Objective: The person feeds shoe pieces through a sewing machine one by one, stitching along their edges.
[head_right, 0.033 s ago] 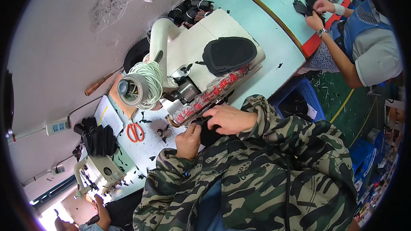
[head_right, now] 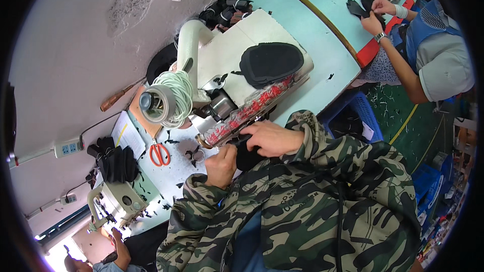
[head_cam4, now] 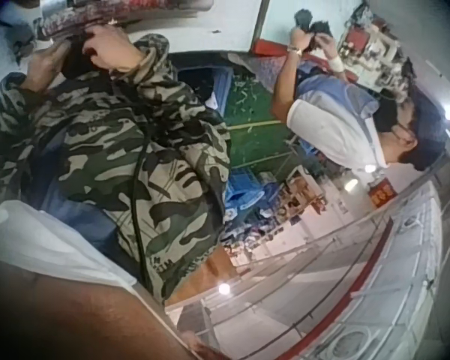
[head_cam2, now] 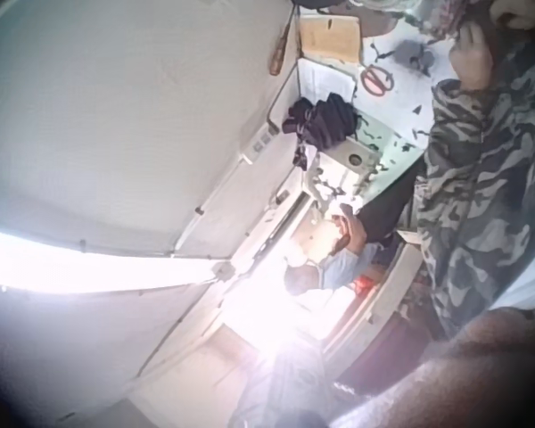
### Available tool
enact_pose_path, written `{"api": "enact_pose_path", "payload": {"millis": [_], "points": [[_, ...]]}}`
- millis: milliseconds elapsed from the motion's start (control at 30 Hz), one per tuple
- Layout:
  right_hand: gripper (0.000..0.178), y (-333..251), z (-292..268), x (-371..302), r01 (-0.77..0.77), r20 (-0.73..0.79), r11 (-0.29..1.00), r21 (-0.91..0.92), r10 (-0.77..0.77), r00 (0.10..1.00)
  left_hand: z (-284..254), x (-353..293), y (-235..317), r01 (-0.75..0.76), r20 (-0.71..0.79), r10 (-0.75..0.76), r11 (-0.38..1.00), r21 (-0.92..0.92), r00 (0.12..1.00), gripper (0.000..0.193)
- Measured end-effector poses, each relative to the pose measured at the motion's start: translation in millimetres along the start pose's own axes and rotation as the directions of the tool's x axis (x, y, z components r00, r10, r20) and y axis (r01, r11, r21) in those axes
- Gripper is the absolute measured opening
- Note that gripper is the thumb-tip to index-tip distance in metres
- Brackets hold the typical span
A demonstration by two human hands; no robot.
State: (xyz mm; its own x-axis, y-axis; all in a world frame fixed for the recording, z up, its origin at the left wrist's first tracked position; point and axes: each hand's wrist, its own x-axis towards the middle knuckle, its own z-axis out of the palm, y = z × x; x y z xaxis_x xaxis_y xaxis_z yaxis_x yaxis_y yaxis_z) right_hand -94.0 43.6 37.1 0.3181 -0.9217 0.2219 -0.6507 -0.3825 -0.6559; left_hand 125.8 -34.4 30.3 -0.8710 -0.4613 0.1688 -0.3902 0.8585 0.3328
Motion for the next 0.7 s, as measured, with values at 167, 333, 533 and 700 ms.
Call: {"api": "enact_pose_path", "payload": {"millis": [167, 333, 533, 700], "points": [[0.022, -9, -14, 21, -0.266, -0.23, 0.922, 0.28, 0.334, 0.914, -46, 54, -18, 0.404, 0.16, -0.372, 0.816, -0.414, 0.914, 0.015], [0.023, -11, 1, 54, -0.287, -0.242, 0.915, 0.283, 0.358, 0.902, -47, 68, -71, 0.507, 0.361, -0.376, 0.759, -0.409, 0.853, 0.022], [0.024, -2, -54, 65, -0.429, -0.052, 0.901, -0.062, 0.427, 0.903, -35, 78, -61, 0.356, 0.207, -0.297, 0.857, -0.372, 0.932, 0.028], [0.027, -6, -55, 40, -0.26, -0.172, 0.847, 0.464, 0.374, 0.911, -70, 65, -34, 0.721, 0.62, -0.37, 0.305, -0.622, 0.692, 0.029]]}}
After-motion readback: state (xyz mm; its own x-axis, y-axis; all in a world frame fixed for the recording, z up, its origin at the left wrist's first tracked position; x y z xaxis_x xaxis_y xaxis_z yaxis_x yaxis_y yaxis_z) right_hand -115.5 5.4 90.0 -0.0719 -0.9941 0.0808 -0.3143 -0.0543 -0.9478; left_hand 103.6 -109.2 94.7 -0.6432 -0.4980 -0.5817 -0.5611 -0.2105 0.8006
